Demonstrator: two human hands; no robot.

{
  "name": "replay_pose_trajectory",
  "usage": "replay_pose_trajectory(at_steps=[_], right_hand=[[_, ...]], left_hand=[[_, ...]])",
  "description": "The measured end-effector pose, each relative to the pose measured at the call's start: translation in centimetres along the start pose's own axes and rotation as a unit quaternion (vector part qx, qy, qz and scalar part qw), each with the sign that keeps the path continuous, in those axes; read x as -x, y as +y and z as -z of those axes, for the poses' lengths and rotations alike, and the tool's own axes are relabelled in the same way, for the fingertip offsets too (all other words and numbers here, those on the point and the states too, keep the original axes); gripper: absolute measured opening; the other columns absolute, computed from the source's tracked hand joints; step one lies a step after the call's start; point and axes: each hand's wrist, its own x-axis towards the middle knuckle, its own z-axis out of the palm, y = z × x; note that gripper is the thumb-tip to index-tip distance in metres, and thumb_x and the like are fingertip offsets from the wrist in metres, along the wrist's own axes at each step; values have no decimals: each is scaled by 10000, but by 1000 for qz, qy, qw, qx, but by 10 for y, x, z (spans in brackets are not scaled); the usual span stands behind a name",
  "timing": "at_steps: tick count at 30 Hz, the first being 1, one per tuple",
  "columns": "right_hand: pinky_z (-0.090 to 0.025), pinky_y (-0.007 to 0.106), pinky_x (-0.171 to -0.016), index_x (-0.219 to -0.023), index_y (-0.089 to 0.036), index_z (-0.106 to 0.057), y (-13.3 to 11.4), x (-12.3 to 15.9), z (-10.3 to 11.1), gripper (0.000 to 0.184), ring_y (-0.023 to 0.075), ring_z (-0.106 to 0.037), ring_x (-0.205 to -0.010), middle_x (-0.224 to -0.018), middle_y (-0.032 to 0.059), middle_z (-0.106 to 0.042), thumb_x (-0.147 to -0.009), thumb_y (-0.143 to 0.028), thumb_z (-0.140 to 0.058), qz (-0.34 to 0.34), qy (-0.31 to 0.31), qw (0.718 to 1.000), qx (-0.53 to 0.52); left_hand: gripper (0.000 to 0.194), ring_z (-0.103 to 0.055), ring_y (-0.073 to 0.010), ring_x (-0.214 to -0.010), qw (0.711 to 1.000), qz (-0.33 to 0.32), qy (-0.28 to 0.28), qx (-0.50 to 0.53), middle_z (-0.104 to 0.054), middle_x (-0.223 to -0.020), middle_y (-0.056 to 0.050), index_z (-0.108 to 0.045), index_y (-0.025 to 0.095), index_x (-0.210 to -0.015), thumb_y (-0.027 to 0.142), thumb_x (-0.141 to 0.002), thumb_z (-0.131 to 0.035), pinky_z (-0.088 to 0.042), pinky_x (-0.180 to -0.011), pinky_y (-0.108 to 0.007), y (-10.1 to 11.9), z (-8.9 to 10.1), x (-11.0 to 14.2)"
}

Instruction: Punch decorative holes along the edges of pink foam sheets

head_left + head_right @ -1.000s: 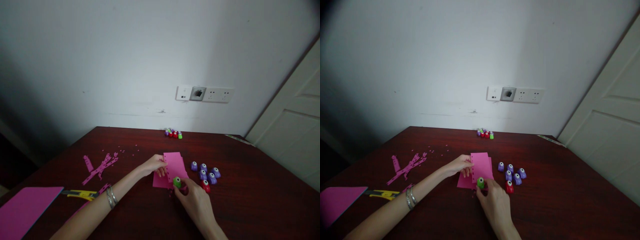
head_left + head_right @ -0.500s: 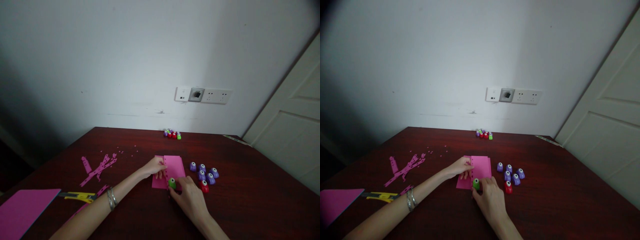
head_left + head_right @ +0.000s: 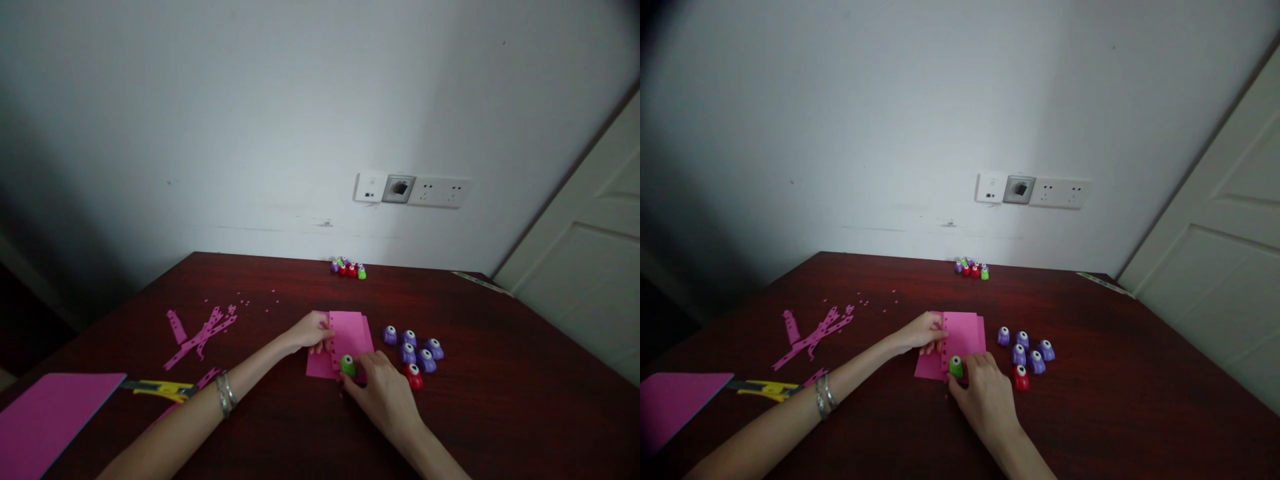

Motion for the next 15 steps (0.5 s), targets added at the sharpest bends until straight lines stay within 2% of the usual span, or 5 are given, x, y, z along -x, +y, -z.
replay_pose_trajectory(at_steps=[11, 13, 15], right_hand=[[-419, 261, -549, -776, -193, -598, 3, -1, -6, 147, 216, -587, -773, -772, 44, -618, -783, -333, -554, 5, -7, 1000, 1], [-421, 262, -550, -792, -194, -601, 4, -1, -8, 153, 217, -590, -777, -783, 45, -619, -782, -342, -560, 3, -8, 1000, -5], [-421, 258, -553, -817, -200, -602, 5, 0, -9, 159, 213, -593, -778, -794, 41, -619, -784, -350, -561, 2, -13, 1000, -20]], left_hand=[[137, -474, -79, -353, 999, -10, 4, -40, -599, -553, -12, -473, 144, -730, 263, -796, -480, -319, -334, -176, -5, -2, -3], [104, -469, -83, -355, 998, -11, 2, -64, -588, -547, 2, -476, 148, -782, 251, -792, -478, -328, -345, -185, -5, -2, -3], [158, -482, -97, -379, 993, -17, 30, -112, -575, -545, 16, -470, 147, -873, 251, -765, -519, -350, -374, -200, -1, 0, 0]])
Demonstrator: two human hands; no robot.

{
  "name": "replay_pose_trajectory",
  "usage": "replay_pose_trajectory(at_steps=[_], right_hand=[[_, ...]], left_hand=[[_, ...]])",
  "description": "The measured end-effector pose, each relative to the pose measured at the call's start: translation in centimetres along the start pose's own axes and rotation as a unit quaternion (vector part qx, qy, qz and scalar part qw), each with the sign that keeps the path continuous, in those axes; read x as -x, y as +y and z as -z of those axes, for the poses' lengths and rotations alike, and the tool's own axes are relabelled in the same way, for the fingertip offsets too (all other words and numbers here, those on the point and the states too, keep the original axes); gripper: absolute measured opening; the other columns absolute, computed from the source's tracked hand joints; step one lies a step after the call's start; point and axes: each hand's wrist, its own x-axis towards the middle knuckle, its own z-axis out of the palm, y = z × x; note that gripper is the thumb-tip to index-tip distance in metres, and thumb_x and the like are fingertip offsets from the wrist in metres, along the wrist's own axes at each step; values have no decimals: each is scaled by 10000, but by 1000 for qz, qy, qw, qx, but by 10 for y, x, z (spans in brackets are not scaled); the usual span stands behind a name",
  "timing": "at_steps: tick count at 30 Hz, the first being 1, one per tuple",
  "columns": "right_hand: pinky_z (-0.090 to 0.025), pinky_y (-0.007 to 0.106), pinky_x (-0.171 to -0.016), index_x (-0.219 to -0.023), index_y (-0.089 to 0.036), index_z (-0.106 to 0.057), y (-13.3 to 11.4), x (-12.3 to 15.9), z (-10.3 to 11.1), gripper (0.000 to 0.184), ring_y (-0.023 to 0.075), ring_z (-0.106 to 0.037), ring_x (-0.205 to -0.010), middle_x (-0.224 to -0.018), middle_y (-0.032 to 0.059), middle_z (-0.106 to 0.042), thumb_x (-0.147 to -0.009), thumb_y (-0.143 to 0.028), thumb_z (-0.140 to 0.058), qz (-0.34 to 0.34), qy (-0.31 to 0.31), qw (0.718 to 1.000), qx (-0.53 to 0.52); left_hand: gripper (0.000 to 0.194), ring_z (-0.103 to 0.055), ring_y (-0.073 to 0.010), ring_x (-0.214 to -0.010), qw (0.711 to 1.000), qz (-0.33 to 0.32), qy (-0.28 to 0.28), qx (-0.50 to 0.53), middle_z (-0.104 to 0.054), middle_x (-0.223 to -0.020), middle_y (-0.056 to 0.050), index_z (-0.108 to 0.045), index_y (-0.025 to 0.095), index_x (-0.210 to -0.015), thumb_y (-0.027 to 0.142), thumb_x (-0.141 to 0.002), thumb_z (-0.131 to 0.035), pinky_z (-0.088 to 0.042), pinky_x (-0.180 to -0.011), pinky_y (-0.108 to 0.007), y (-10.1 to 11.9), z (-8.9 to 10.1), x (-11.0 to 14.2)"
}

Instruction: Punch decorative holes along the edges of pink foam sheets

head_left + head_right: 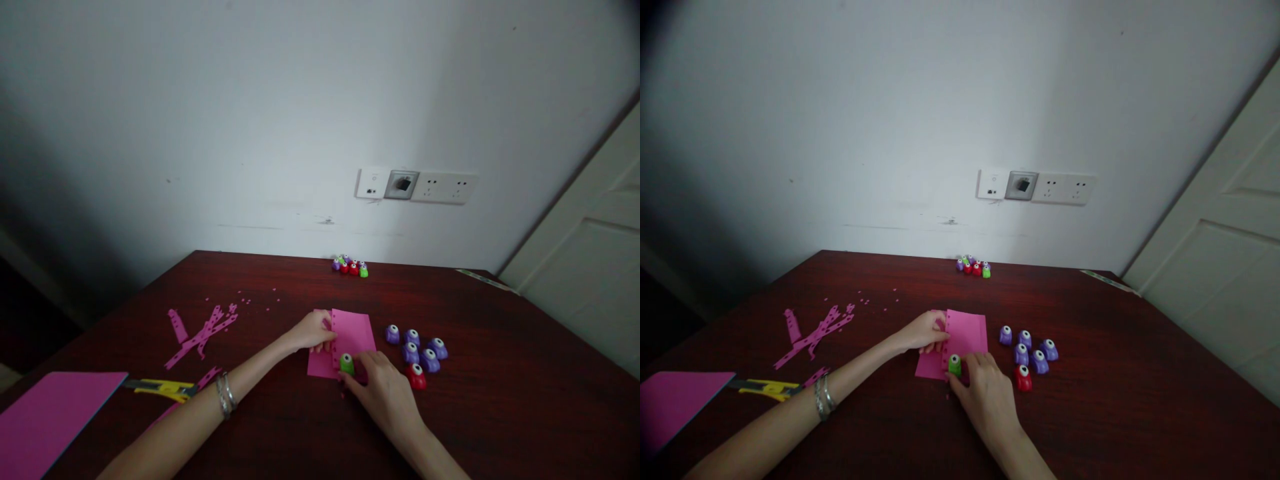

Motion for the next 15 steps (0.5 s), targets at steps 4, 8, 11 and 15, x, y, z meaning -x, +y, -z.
replay_pose_trajectory(at_steps=[4, 8, 11, 15], right_hand=[[-419, 263, -584, -873, -214, -606, 3, 0, -1, 198, 202, -598, -762, -830, 33, -620, -784, -385, -560, -15, -25, 999, -41], [-419, 267, -660, -948, -210, -614, 10, -3, 2, 252, 197, -591, -784, -865, 37, -627, -751, -368, -605, -22, -57, 992, -115], [-409, 256, -673, -936, -197, -623, 14, -6, 5, 217, 180, -578, -758, -814, 25, -629, -750, -306, -608, -5, -82, 981, -173], [-398, 250, -654, -903, -192, -629, 16, -7, 7, 171, 171, -564, -730, -781, 15, -622, -747, -256, -606, 1, -95, 974, -208]], left_hand=[[320, -598, -171, -687, 968, -61, 148, -195, -624, -760, -40, -460, 147, -1001, 249, -723, -580, -444, -601, -271, 14, 15, 9], [388, -400, -241, -1203, 923, -190, 66, -328, -480, -1267, -110, -485, 163, -1133, 339, -791, -535, -331, -966, -364, 22, 27, 18], [551, -167, -232, -1336, 911, -220, -53, -344, -292, -1418, -109, -395, 144, -1284, 435, -824, -481, -191, -1068, -356, 19, 28, 19], [593, -151, -199, -1342, 906, -216, -107, -348, -274, -1426, -89, -325, 145, -1343, 423, -837, -464, -158, -1084, -343, 11, 24, 16]])
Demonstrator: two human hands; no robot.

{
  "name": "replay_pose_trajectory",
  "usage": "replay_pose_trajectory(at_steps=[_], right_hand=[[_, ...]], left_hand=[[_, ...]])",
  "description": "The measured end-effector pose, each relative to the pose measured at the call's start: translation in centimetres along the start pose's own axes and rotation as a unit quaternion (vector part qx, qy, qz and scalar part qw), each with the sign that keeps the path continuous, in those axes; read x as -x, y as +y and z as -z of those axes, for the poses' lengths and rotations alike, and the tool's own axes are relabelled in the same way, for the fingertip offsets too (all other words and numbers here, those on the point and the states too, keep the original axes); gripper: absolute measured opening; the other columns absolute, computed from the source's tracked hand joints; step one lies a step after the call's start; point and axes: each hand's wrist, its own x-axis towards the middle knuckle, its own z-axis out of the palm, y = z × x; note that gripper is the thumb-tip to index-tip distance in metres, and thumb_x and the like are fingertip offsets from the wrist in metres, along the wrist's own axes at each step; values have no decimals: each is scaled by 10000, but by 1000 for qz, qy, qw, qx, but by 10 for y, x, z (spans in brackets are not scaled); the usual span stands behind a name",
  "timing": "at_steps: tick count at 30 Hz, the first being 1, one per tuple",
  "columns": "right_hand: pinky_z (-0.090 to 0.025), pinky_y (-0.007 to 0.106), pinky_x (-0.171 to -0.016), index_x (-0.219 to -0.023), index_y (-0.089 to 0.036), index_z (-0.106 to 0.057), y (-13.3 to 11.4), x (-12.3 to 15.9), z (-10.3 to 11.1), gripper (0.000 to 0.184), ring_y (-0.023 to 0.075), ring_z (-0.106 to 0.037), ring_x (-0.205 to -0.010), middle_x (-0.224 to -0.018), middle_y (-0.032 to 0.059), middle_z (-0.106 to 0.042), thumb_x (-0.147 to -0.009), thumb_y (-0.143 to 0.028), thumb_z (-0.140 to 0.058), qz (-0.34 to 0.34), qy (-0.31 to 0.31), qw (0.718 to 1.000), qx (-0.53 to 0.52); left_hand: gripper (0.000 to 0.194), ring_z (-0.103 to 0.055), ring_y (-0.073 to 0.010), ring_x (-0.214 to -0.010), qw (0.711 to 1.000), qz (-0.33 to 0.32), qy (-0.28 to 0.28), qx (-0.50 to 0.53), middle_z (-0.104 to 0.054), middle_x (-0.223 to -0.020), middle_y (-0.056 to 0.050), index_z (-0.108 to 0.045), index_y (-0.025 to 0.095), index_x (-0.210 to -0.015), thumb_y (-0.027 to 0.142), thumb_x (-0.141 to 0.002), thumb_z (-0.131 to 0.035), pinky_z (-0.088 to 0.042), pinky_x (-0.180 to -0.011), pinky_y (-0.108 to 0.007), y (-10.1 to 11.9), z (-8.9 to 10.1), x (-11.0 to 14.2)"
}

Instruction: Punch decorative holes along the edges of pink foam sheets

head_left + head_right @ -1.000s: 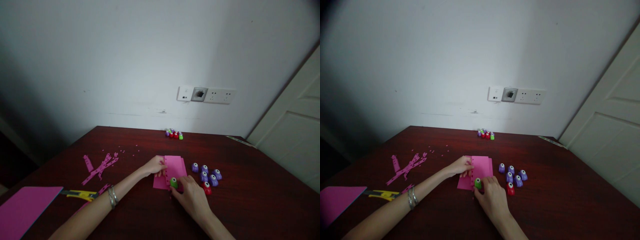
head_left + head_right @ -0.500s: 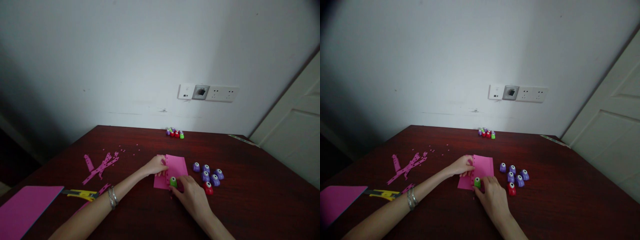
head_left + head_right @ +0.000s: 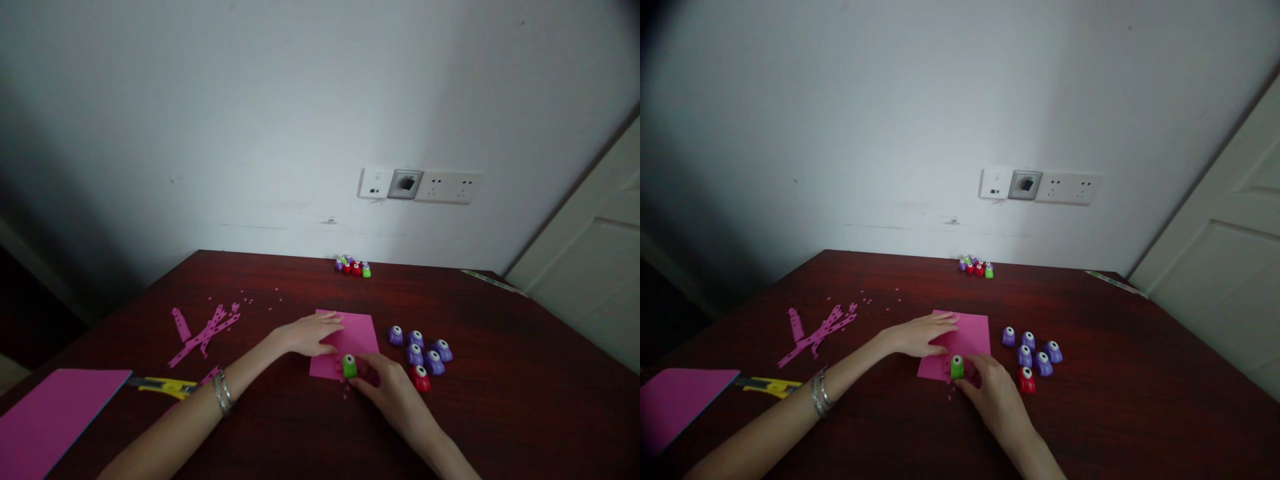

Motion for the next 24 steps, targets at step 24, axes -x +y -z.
replay_pose_trajectory(at_steps=[24], right_hand=[[-406, 229, -513, -820, -178, -594, 5, -8, 9, 233, 144, -581, -565, -602, -2, -615, -753, -400, -573, -54, 6, 996, -75]], left_hand=[[262, -585, -150, -922, 970, 31, 166, 173, -646, -1006, -64, -633, 152, -979, 319, -811, -521, -421, -834, -269, 7, 22, -4]])
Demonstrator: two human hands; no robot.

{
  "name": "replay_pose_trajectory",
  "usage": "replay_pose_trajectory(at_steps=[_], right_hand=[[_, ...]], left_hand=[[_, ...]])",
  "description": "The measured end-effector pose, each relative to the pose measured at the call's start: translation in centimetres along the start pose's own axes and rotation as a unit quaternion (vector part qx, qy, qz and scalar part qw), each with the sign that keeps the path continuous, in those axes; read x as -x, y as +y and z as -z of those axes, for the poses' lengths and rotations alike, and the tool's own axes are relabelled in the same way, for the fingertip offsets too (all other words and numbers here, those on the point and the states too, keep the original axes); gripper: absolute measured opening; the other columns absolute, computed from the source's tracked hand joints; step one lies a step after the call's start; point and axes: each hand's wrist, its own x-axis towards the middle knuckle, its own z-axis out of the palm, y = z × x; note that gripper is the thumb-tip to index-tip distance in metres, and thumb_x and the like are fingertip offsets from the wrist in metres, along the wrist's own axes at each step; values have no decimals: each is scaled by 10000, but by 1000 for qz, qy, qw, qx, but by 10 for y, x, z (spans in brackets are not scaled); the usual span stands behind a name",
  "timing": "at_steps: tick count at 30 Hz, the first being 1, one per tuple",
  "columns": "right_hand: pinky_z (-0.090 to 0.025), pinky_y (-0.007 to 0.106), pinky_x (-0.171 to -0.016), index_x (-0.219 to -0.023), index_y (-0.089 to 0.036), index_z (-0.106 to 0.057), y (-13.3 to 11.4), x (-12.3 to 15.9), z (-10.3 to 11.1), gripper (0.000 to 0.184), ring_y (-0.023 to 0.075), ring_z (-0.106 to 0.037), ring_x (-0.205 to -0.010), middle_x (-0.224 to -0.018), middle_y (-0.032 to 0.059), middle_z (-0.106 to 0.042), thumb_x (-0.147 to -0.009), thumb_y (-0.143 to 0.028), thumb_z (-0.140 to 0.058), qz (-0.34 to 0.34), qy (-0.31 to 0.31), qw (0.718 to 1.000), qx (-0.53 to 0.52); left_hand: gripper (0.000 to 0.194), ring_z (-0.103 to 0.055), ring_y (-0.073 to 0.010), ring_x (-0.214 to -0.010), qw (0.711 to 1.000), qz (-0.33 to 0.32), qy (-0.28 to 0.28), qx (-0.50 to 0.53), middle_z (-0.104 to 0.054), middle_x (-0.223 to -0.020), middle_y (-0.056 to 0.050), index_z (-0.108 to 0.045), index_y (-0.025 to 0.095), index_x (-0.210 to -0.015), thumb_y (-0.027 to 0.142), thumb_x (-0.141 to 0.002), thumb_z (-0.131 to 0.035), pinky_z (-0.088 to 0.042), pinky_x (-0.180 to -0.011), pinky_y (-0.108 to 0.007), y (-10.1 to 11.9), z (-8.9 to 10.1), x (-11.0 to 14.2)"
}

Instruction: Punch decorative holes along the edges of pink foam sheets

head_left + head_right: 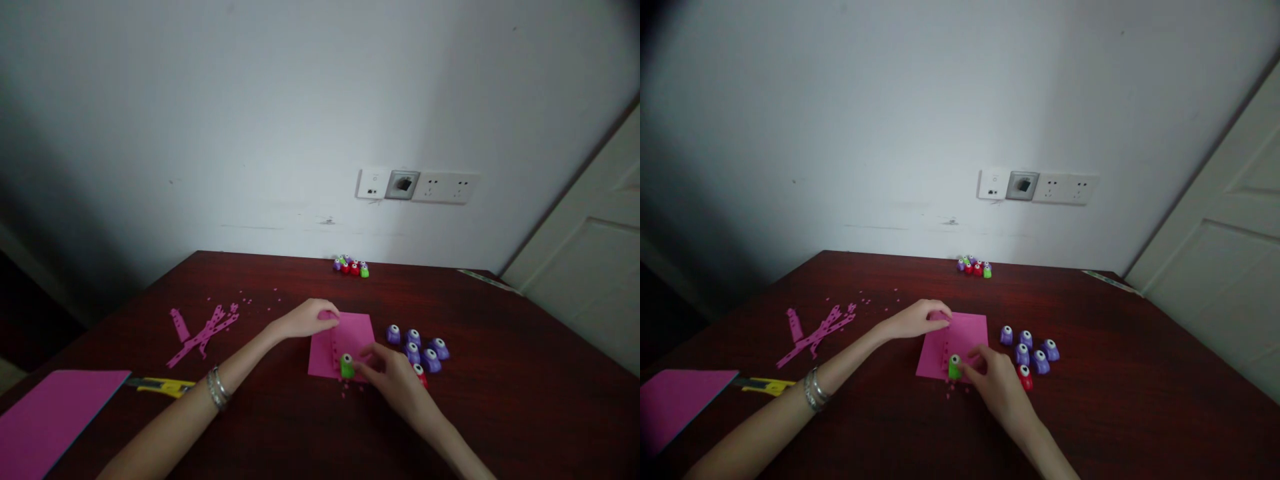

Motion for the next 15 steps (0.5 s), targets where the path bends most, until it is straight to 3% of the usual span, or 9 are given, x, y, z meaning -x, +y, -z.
replay_pose_trajectory(at_steps=[3, 6, 10, 12, 15], right_hand=[[-314, 197, -339, -856, -180, -533, -2, -11, 5, 310, 106, -514, -382, -536, -37, -572, -736, -465, -565, -70, -73, 993, -62], [-262, 166, -276, -895, -184, -477, -4, -22, 3, 318, 86, -482, -319, -519, -59, -561, -733, -445, -563, -120, -148, 973, -131], [-241, 143, -266, -912, -178, -462, -3, -26, -1, 296, 71, -466, -312, -487, -67, -547, -774, -437, -503, -138, -160, 964, -159], [-243, 137, -268, -944, -178, -470, -2, -25, -1, 308, 61, -457, -317, -503, -66, -552, -785, -441, -493, -128, -159, 964, -168], [-267, 140, -275, -974, -174, -507, 1, -23, 3, 372, 52, -437, -319, -501, -69, -533, -757, -473, -550, -92, -172, 965, -176]], left_hand=[[316, -591, -126, -676, 996, 75, -1, 48, -659, -764, -43, -645, 126, -828, 420, -779, -541, -447, -631, -238, 6, 4, -4], [405, -551, -106, -520, 975, 153, -104, 122, -634, -652, -41, -622, 113, -747, 513, -727, -562, -415, -472, -215, 8, 4, -5], [376, -546, -107, -493, 954, 182, -197, 133, -629, -637, -49, -598, 119, -665, 482, -745, -540, -401, -434, -211, 6, 0, -3], [276, -560, -108, -540, 970, 163, -158, 86, -627, -651, -37, -605, 123, -695, 383, -762, -536, -419, -491, -214, 3, -3, 1], [139, -570, -113, -680, 997, 81, -7, -14, -634, -753, -34, -615, 128, -768, 227, -754, -519, -430, -637, -222, -1, -9, 6]])
